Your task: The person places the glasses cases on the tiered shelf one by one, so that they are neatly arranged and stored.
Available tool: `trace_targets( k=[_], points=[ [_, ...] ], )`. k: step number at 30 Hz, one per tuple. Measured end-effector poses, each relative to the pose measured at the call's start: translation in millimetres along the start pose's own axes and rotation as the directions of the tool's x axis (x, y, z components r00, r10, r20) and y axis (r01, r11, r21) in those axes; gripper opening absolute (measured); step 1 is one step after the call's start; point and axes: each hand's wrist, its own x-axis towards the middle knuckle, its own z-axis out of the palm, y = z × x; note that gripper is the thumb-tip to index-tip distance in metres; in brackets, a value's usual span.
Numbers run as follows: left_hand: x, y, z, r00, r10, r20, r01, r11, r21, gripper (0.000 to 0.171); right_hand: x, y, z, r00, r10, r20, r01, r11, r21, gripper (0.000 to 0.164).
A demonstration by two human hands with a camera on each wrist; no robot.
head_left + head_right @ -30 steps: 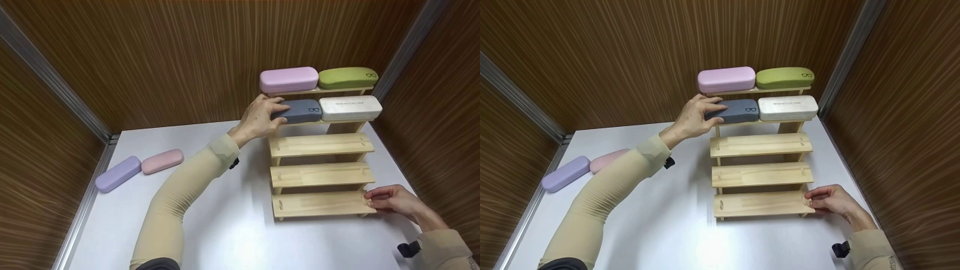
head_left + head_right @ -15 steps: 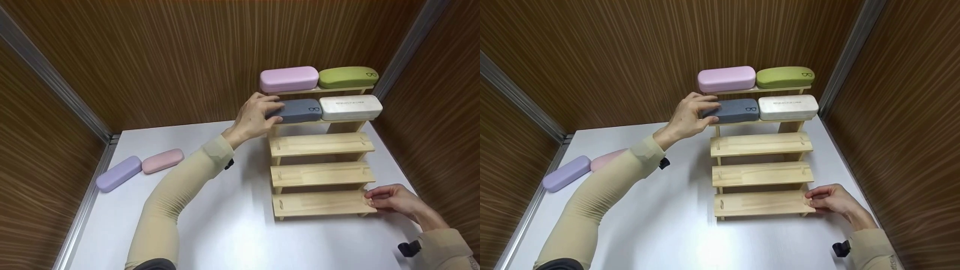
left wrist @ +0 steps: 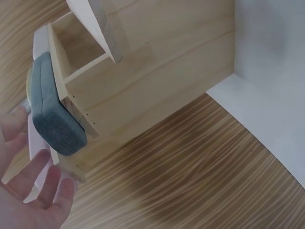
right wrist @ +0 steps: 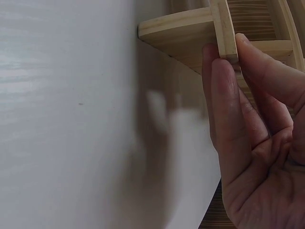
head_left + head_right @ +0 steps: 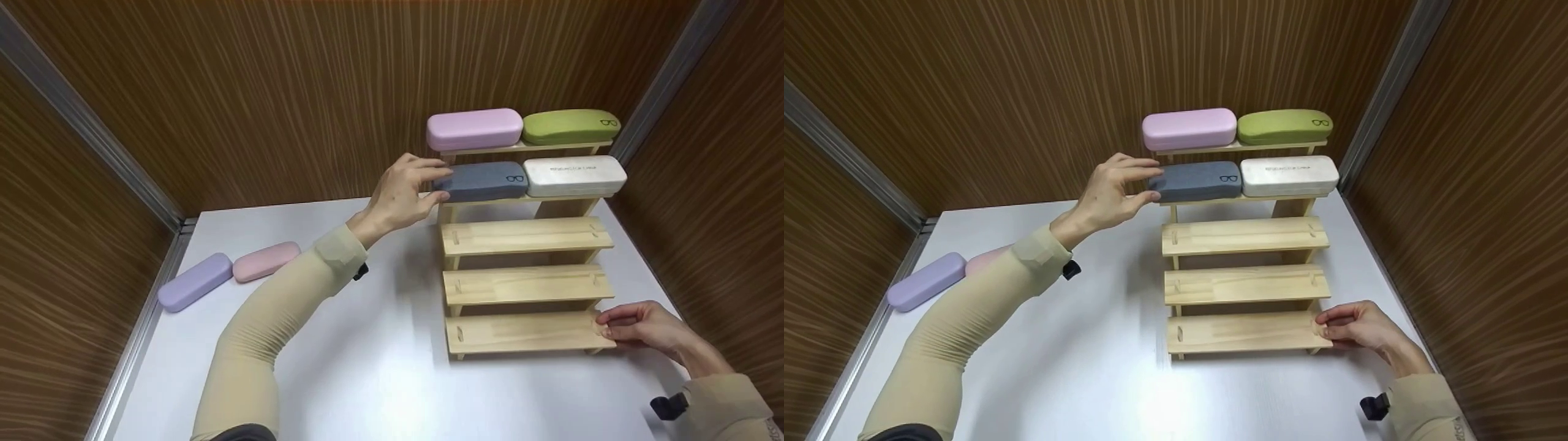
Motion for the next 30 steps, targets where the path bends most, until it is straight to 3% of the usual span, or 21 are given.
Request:
trace_targets(
  k=[15, 30],
  points=[
    [-20.5, -10.3, -14.6, 0.999, 0.01, -0.043, -0.01, 1.0, -0.018, 0.038, 1, -1, 2, 1.0, 0.012, -0.019, -0.012, 1.0, -0.008, 0.033],
    [-47.2, -27.9, -29.3, 0.997, -0.034, -0.075, 0.032, 0.999, -0.028, 0.037, 1, 1, 1, 1.0, 0.013, -0.026, -0.013, 1.0, -0.022, 0.031]
  ],
)
